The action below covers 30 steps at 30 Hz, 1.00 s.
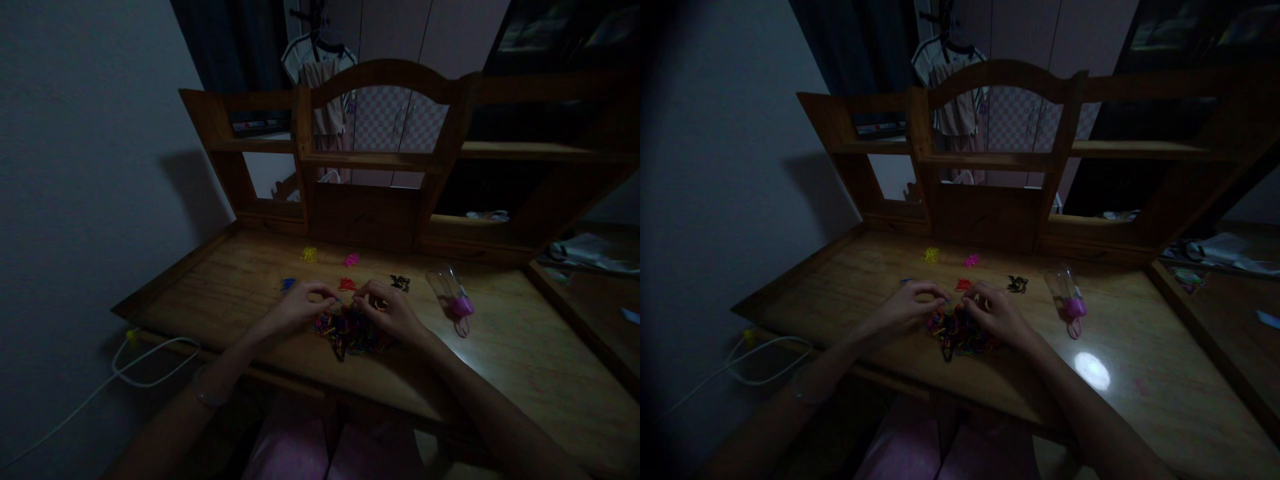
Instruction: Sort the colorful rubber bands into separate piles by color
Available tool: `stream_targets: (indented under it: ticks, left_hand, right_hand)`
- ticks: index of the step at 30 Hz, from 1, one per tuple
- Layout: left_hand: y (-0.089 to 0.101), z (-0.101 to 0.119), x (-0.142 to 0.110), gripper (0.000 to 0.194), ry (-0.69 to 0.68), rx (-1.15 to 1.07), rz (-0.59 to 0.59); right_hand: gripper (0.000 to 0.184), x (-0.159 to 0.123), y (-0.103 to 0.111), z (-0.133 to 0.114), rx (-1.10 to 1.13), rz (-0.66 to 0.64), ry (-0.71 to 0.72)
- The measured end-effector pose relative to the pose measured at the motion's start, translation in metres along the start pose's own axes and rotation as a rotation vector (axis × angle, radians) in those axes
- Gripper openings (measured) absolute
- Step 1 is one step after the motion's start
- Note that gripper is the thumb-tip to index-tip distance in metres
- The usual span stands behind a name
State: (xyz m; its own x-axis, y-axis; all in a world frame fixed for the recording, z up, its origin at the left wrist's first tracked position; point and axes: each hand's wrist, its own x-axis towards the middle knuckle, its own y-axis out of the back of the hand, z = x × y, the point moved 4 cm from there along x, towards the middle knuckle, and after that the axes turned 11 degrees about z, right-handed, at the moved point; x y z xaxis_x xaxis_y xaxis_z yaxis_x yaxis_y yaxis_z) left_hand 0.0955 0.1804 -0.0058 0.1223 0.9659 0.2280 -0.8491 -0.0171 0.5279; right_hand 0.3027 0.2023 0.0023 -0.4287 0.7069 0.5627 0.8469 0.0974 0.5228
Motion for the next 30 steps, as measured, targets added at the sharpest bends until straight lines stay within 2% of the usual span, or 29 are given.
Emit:
stream_targets:
  ticks: [3, 5, 8, 11, 14, 18, 24, 27, 30]
  left_hand:
    - [0.037, -0.021, 0.001, 0.019, -0.050, 0.254, 0.237]
    - [0.059, -0.043, 0.001, 0.021, -0.047, 0.381, 0.323]
    - [0.079, -0.071, -0.001, 0.021, -0.046, 0.467, 0.367]
    - [0.083, -0.085, -0.004, 0.023, -0.033, 0.473, 0.341]
    - [0.078, -0.081, -0.005, 0.024, -0.025, 0.491, 0.335]
    - [0.059, -0.051, -0.003, 0.023, -0.107, 0.493, 0.308]
    - [0.003, -0.002, -0.007, 0.023, -0.215, 0.375, 0.033]
    - [-0.013, 0.008, -0.010, 0.021, -0.277, 0.374, -0.059]
    - [-0.019, 0.007, -0.011, 0.020, -0.302, 0.424, -0.080]
  right_hand:
    - [0.019, 0.001, 0.002, 0.002, -0.035, 0.039, -0.007]
    - [0.020, 0.002, 0.003, 0.004, -0.061, 0.060, -0.009]
    - [0.021, 0.002, 0.004, 0.007, -0.090, 0.089, -0.023]
    - [0.022, 0.002, 0.005, 0.011, -0.108, 0.116, -0.063]
    - [0.022, 0.002, 0.006, 0.015, -0.118, 0.150, -0.103]
    - [0.024, 0.001, 0.007, 0.020, -0.116, 0.193, -0.134]
    - [0.026, 0.001, 0.009, 0.022, -0.123, 0.210, -0.135]
    - [0.025, 0.002, 0.009, 0.022, -0.129, 0.202, -0.137]
    - [0.023, 0.002, 0.009, 0.022, -0.135, 0.212, -0.138]
